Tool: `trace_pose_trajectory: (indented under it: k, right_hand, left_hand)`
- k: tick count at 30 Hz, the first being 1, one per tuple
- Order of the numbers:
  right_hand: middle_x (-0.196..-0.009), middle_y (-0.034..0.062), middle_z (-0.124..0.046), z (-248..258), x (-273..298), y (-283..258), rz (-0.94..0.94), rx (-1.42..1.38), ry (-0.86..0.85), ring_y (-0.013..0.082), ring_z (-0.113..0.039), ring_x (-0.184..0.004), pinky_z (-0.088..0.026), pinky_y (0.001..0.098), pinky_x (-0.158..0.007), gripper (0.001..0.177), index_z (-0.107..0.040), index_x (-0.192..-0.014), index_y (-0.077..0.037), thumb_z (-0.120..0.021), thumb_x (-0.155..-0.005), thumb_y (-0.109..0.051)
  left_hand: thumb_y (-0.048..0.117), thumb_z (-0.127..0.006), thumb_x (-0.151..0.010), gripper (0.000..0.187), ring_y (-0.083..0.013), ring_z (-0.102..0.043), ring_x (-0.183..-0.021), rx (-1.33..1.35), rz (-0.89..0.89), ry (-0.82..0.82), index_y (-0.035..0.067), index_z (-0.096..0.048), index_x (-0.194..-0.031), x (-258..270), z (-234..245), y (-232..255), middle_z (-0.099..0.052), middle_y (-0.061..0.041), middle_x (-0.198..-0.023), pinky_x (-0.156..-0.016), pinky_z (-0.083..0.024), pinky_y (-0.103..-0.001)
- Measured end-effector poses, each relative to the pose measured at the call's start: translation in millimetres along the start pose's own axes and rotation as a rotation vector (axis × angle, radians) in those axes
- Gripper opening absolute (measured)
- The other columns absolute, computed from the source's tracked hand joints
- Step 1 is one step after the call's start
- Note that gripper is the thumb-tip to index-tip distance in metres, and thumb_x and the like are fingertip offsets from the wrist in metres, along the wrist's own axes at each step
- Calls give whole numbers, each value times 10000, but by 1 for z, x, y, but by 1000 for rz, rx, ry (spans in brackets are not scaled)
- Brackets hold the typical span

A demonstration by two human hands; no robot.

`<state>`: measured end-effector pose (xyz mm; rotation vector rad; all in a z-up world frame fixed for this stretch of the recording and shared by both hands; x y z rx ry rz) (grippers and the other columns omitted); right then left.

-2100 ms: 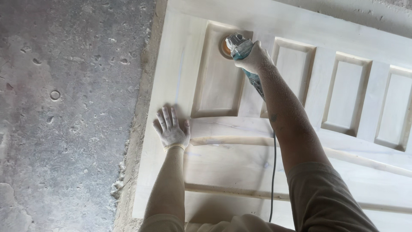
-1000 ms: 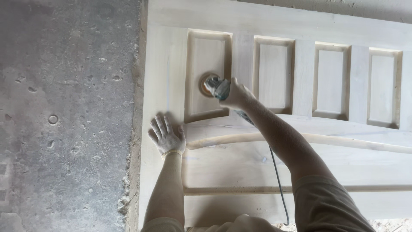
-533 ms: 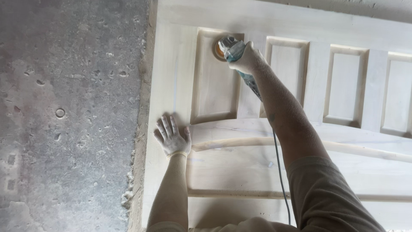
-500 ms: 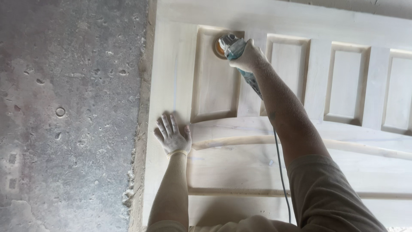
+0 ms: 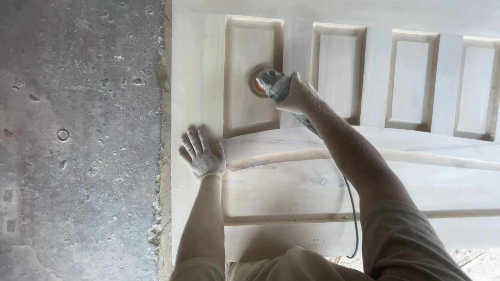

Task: The person uses an electric sander to smooth the surface of a wooden door. They move the sander across the door's panels and edges, applying consistent pressure to ensure an even finish.

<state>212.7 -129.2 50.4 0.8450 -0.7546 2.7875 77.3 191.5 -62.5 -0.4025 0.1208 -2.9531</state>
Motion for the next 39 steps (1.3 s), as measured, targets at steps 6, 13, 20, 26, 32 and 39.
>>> trace_pose_trajectory:
  k: [6, 13, 20, 26, 32, 39]
  right_hand:
    - [-1022, 226, -685, -29, 44, 6, 23, 16, -38, 313, -751, -848, -668, 393, -703, 836, -370, -1289, 62, -842, -700, -297]
    - [-926, 189, -695, -57, 55, -7, 85, 106, -97, 286, -743, -779, -666, 403, -669, 789, -381, -1287, 50, -810, -730, -307]
    - [-1026, 207, -655, -35, 11, -37, 58, 28, -44, 290, -732, -846, -678, 391, -678, 922, -315, -1366, 80, -819, -693, -298]
    - [-1115, 230, -640, 6, -53, -58, 22, 50, 34, 314, -713, -962, -645, 393, -790, 1001, -267, -1410, 119, -837, -714, -320]
    - [-1158, 244, -640, 33, -91, -73, -26, -13, 62, 323, -708, -1013, -640, 391, -840, 1088, -197, -1461, 116, -838, -709, -341]
    - [-1126, 232, -648, 43, -85, -53, 32, -47, 165, 323, -698, -1015, -622, 414, -858, 984, -320, -1383, 92, -876, -695, -339]
  left_hand:
    - [645, -150, -1005, 819, -338, 96, -1556, 14, 7, -49, 143, -38, -1643, 4, 4, 2, 71, -135, -1706, -1225, 38, -589]
    - [656, -108, -998, 814, -324, 103, -1552, -6, -5, 2, 158, -8, -1635, 4, 4, 1, 78, -127, -1702, -1222, 46, -580]
    - [635, -127, -1002, 821, -354, 95, -1551, -65, 7, -48, 137, 2, -1642, -1, 0, 1, 87, -151, -1705, -1210, 33, -593]
    - [644, -149, -1000, 817, -357, 81, -1557, -19, 3, -28, 157, -5, -1640, 1, 0, 2, 74, -144, -1703, -1216, 39, -599]
    - [638, -166, -1001, 822, -366, 72, -1560, -55, 10, -96, 154, -6, -1645, 3, -6, -2, 74, -151, -1711, -1219, 27, -601]
    - [627, -156, -1003, 821, -371, 92, -1554, 12, 15, -31, 133, 11, -1636, -1, 1, 1, 90, -152, -1705, -1213, 34, -604]
Point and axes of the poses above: each hand's wrist, its own x-axis away from the middle knuckle, its own z-axis out of the back of the hand, y = z × x, the point moved 4 cm from there along -x, towards the middle knuckle
